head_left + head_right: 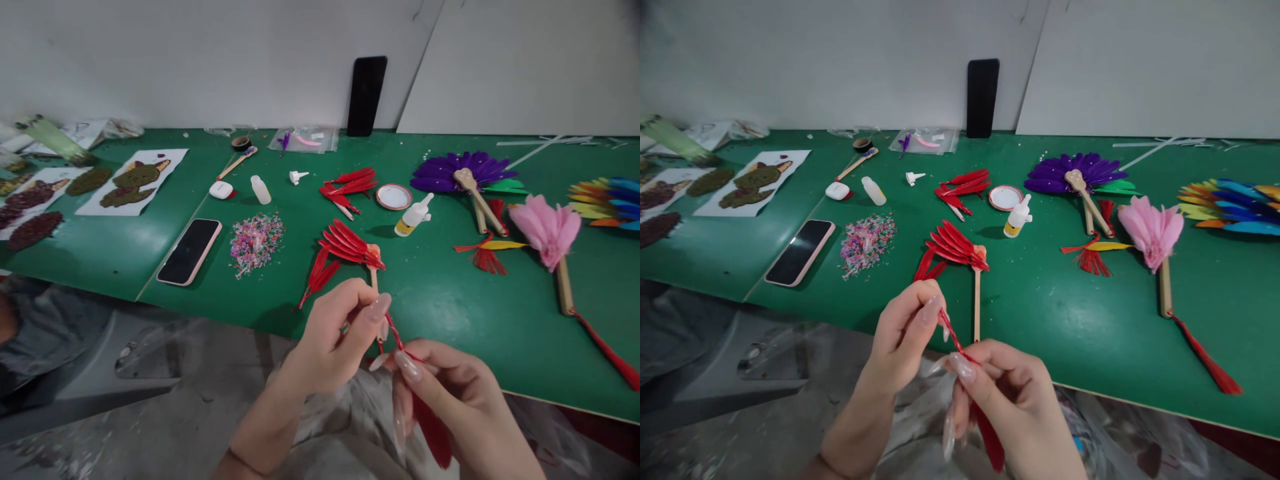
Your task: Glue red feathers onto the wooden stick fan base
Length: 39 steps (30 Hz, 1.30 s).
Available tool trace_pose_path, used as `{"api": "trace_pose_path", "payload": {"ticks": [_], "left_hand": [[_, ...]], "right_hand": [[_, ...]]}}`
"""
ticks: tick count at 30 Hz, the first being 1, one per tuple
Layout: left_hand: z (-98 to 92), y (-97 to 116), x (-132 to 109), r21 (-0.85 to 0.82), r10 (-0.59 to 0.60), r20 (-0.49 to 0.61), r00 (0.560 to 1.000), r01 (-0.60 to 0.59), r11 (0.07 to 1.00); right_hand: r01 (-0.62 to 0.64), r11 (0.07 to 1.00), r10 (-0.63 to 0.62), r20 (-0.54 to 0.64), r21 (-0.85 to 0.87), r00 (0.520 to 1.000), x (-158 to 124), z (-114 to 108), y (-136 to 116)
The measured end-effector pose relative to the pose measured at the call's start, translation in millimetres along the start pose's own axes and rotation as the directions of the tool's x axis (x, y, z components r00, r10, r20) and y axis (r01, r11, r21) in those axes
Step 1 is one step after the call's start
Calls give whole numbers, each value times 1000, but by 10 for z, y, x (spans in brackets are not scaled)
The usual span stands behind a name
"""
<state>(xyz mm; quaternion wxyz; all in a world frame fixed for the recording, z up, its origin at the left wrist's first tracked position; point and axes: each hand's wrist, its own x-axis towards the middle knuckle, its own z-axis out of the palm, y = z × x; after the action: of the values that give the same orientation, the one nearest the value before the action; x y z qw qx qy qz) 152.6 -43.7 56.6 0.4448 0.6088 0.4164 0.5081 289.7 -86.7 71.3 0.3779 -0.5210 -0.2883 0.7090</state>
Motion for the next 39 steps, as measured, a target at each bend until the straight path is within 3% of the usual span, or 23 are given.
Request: {"api": "trace_pose_path", "payload": {"ticks": [2,7,10,14,21,24,29,31,36,39], "left_hand": [[6,-15,-7,8,36,-7,999,-36,999],[58,-38,-17,73,74,-36,997,-71,995],[121,-52,-31,95,91,-151,984,-77,992],[182,-73,-33,222,182,-263,948,-124,967],[226,-98,8,469,394,-284,874,-232,852],[179,-136,53,516,410,-341,846,-197,834],[-8,-143,161,508,441,-482,757,-168,845],[-45,-116,160,468,415,-474,777,-177,866],[-6,-52,51,264,178,-305,935,-96,960],[23,-35,6,230,145,-205,968,-97,968]], "right_hand": [[36,998,-37,-15,-47,999,13,-15,11],[125,982,-115,81,-143,990,44,-44,9],[155,976,-166,-56,-155,985,23,4,10],[233,956,-265,-184,-180,946,-6,74,34],[292,932,-335,-208,-214,919,15,83,38],[286,934,-331,-211,-214,920,11,74,51],[232,957,-265,-192,-176,945,-13,37,112],[221,960,-252,-186,-171,950,-13,28,119],[241,945,-284,-186,-222,940,-1,47,84],[243,940,-292,-198,-239,936,-1,69,70]]}}
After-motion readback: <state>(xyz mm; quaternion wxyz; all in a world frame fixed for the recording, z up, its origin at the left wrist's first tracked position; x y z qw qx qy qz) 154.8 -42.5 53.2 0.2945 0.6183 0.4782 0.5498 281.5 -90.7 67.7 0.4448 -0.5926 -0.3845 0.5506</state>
